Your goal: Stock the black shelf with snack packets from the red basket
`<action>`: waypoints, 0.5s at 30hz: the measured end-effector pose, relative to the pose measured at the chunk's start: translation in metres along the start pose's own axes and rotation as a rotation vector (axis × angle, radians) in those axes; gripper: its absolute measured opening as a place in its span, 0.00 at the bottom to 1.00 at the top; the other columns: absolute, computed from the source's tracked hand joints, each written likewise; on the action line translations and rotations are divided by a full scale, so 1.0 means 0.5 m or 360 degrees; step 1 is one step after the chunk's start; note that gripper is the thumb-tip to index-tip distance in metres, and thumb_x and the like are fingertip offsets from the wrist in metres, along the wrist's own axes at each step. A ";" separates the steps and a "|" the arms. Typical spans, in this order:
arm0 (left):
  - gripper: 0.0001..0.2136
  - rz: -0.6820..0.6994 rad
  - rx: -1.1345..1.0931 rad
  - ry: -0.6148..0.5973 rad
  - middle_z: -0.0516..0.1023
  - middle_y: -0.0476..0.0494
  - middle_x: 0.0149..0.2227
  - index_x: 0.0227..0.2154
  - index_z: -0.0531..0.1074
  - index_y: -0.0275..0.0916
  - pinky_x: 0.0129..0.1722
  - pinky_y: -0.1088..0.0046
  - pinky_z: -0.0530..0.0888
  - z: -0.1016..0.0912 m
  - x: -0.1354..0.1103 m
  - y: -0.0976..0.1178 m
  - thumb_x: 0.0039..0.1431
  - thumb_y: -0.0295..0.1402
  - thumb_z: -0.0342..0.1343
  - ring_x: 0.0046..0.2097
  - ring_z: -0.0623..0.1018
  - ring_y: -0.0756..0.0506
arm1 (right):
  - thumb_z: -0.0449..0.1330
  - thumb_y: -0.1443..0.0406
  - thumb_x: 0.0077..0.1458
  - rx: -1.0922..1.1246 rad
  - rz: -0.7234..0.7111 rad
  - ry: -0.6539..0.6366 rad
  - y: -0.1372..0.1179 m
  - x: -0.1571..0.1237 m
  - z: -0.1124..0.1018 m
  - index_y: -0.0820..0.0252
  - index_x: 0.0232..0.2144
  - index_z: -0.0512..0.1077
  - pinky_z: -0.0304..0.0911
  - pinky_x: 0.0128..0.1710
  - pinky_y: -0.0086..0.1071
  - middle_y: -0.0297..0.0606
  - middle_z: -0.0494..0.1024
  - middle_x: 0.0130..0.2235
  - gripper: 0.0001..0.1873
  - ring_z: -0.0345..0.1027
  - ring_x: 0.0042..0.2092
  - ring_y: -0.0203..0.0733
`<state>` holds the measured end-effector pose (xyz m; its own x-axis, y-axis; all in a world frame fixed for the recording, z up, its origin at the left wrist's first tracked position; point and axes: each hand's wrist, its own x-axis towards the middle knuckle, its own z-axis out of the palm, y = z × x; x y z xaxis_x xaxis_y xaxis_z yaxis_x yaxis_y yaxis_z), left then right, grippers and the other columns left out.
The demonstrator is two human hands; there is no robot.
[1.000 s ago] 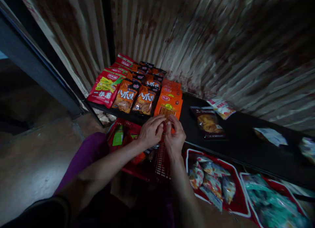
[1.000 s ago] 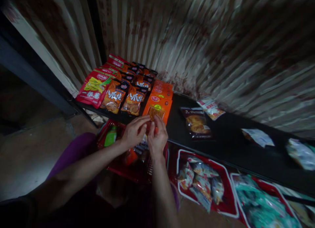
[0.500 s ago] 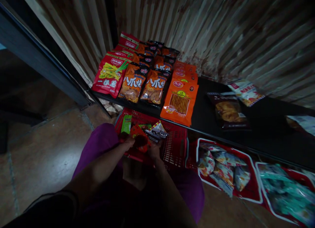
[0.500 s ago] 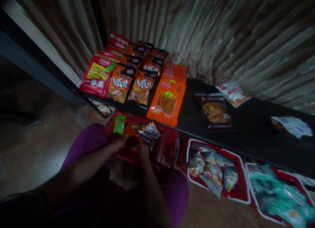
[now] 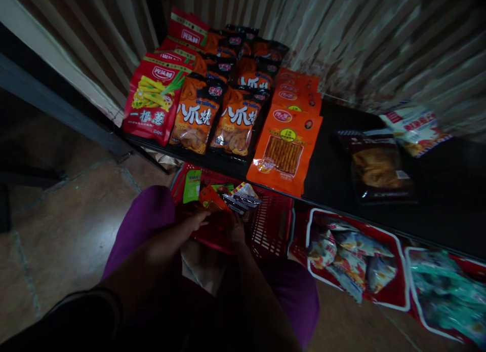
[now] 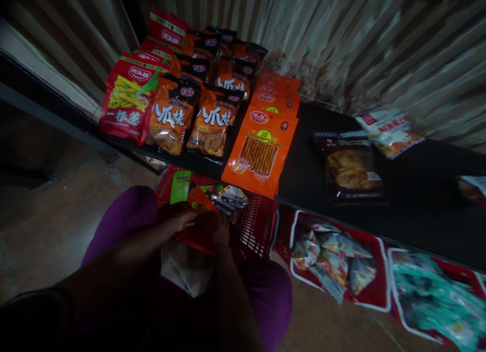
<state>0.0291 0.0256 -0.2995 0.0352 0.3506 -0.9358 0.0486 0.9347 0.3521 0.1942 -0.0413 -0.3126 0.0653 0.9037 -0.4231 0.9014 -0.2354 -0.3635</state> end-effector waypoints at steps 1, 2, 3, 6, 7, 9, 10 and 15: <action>0.04 -0.0007 -0.0020 -0.0009 0.75 0.44 0.46 0.35 0.68 0.38 0.45 0.71 0.75 0.000 0.004 -0.002 0.58 0.25 0.51 0.50 0.73 0.47 | 0.49 0.74 0.51 0.0013 0.0021 -0.0006 0.000 0.000 -0.001 0.67 0.58 0.62 0.50 0.60 0.39 0.49 0.66 0.59 0.30 0.53 0.62 0.48; 0.04 -0.0013 -0.0036 -0.0017 0.76 0.44 0.45 0.34 0.68 0.39 0.45 0.71 0.75 0.000 0.008 -0.003 0.57 0.25 0.52 0.50 0.73 0.47 | 0.49 0.74 0.51 0.0034 0.0057 -0.0009 -0.001 0.000 -0.003 0.68 0.58 0.61 0.50 0.60 0.38 0.50 0.64 0.60 0.30 0.53 0.62 0.48; 0.04 -0.0020 -0.0049 -0.0025 0.76 0.44 0.45 0.34 0.68 0.39 0.46 0.71 0.74 0.001 0.011 -0.006 0.57 0.25 0.52 0.50 0.73 0.47 | 0.49 0.74 0.51 0.0057 0.0097 -0.0006 -0.002 0.000 -0.005 0.70 0.58 0.61 0.51 0.59 0.37 0.51 0.63 0.60 0.30 0.54 0.62 0.48; 0.04 -0.0061 -0.0063 -0.0038 0.77 0.44 0.43 0.34 0.69 0.39 0.47 0.69 0.74 0.005 0.021 -0.013 0.55 0.26 0.55 0.49 0.74 0.47 | 0.48 0.74 0.52 0.0105 0.0140 0.0026 -0.007 -0.002 -0.010 0.71 0.57 0.62 0.52 0.58 0.34 0.50 0.66 0.59 0.29 0.56 0.60 0.46; 0.04 -0.0076 -0.0063 -0.0040 0.77 0.44 0.42 0.34 0.69 0.38 0.47 0.69 0.73 0.006 0.025 -0.016 0.55 0.27 0.55 0.49 0.74 0.46 | 0.47 0.74 0.52 0.0113 0.0149 0.0031 -0.008 -0.002 -0.011 0.70 0.57 0.62 0.52 0.58 0.33 0.49 0.67 0.58 0.29 0.57 0.60 0.45; 0.04 -0.0102 -0.0063 -0.0041 0.77 0.43 0.41 0.34 0.69 0.36 0.47 0.69 0.73 0.007 0.030 -0.019 0.55 0.29 0.57 0.47 0.75 0.46 | 0.47 0.75 0.52 0.0109 0.0163 0.0029 -0.010 -0.003 -0.012 0.69 0.57 0.63 0.51 0.58 0.32 0.47 0.68 0.58 0.28 0.58 0.59 0.45; 0.05 -0.0112 -0.0064 -0.0040 0.77 0.43 0.40 0.34 0.70 0.36 0.46 0.70 0.73 0.007 0.032 -0.020 0.54 0.29 0.57 0.46 0.75 0.47 | 0.47 0.75 0.52 0.0099 0.0157 0.0026 -0.011 -0.004 -0.013 0.68 0.57 0.64 0.51 0.58 0.33 0.47 0.68 0.58 0.28 0.57 0.60 0.45; 0.06 -0.0120 -0.0097 -0.0038 0.75 0.43 0.41 0.37 0.70 0.33 0.41 0.68 0.75 0.005 0.032 -0.019 0.59 0.30 0.55 0.41 0.76 0.48 | 0.48 0.75 0.53 0.0057 0.0119 0.0036 -0.021 -0.008 -0.013 0.62 0.53 0.69 0.50 0.59 0.34 0.42 0.70 0.56 0.26 0.52 0.62 0.47</action>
<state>0.0314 0.0221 -0.3180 0.0575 0.2781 -0.9588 -0.0090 0.9605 0.2781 0.1872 -0.0399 -0.3014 0.1420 0.8907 -0.4317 0.8778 -0.3149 -0.3609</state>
